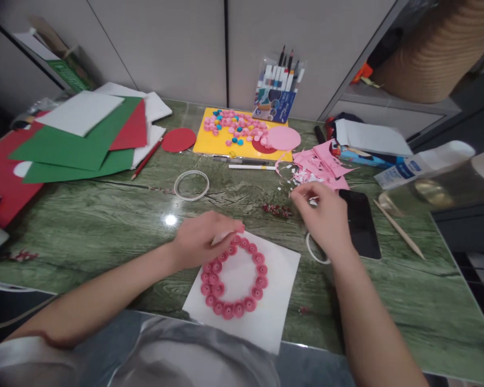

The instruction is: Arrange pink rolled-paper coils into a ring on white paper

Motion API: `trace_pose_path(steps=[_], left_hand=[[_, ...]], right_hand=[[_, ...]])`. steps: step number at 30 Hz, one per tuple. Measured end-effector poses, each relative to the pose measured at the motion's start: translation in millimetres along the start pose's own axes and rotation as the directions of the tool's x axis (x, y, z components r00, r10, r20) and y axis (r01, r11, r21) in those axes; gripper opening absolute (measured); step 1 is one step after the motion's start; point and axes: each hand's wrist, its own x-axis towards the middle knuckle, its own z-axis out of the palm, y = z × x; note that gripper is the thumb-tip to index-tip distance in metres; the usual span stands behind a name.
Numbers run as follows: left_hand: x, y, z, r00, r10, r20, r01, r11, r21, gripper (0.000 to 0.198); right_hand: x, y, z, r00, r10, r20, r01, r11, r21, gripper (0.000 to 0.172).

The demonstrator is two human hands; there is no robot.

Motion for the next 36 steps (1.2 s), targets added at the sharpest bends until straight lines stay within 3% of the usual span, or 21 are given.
trace_pose_path(steps=[2, 3, 6, 11, 14, 16, 19, 23, 25, 28, 30, 33, 36], left_hand=[[-2, 4, -4.9, 0.974, 0.108, 0.200, -0.121, 0.991, 0.056, 0.022], [-2, 6, -6.9, 0.961, 0.119, 0.248, -0.139, 0.988, 0.067, 0.021], [-2, 10, -9.4, 0.965, 0.106, 0.239, -0.132, 0.987, 0.091, 0.016], [-3, 9, -6.0, 0.976, 0.114, 0.185, -0.119, 0.993, 0.018, 0.013], [-6, 7, -3.1, 0.982, 0.111, 0.153, -0.117, 0.993, 0.030, 0.016], [-7, 6, -2.9, 0.972, 0.128, 0.195, -0.144, 0.987, 0.070, 0.019], [-8, 2, -5.1, 0.929, 0.236, 0.285, -0.274, 0.957, 0.100, 0.028], [-6, -9, -9.4, 0.867, 0.425, 0.259, -0.482, 0.849, 0.219, 0.038], [-1, -14, -11.6, 0.902, 0.383, 0.201, -0.432, 0.798, 0.419, 0.035], [7, -14, -13.8, 0.985, 0.163, 0.057, -0.160, 0.730, 0.664, 0.026], [8, -6, -13.6, 0.998, 0.032, 0.045, -0.054, 0.702, 0.710, 0.021], [-7, 11, -9.2, 0.979, -0.033, 0.203, -0.115, 0.730, 0.674, 0.019], [-40, 25, -1.3, 0.941, -0.020, 0.338, -0.200, 0.772, 0.604, 0.017]], right_hand=[[-13, -28, -5, 0.969, -0.059, 0.240, 0.011, 0.981, 0.196, 0.015], [-20, -40, -6, 0.941, -0.087, 0.328, 0.001, 0.967, 0.254, 0.015], [-33, -61, -9, 0.878, -0.131, 0.460, -0.039, 0.939, 0.341, 0.014], [-38, -68, -8, 0.831, -0.173, 0.528, -0.023, 0.939, 0.344, 0.013], [-39, -69, -8, 0.827, -0.185, 0.530, -0.001, 0.944, 0.330, 0.011], [-39, -70, -7, 0.832, -0.184, 0.524, 0.010, 0.949, 0.316, 0.011], [-38, -69, -4, 0.836, -0.164, 0.523, 0.007, 0.957, 0.289, 0.010], [-38, -62, -2, 0.816, -0.105, 0.569, -0.057, 0.964, 0.260, 0.010], [-41, -60, -1, 0.763, -0.087, 0.640, -0.093, 0.966, 0.242, 0.008], [-52, -64, 3, 0.594, -0.119, 0.796, -0.096, 0.972, 0.217, 0.010], [-61, -69, 8, 0.518, -0.166, 0.839, -0.054, 0.973, 0.226, 0.010], [-71, -76, 16, 0.532, -0.222, 0.817, 0.037, 0.970, 0.239, 0.012], [-75, -79, 22, 0.546, -0.248, 0.800, 0.098, 0.967, 0.233, 0.011]])
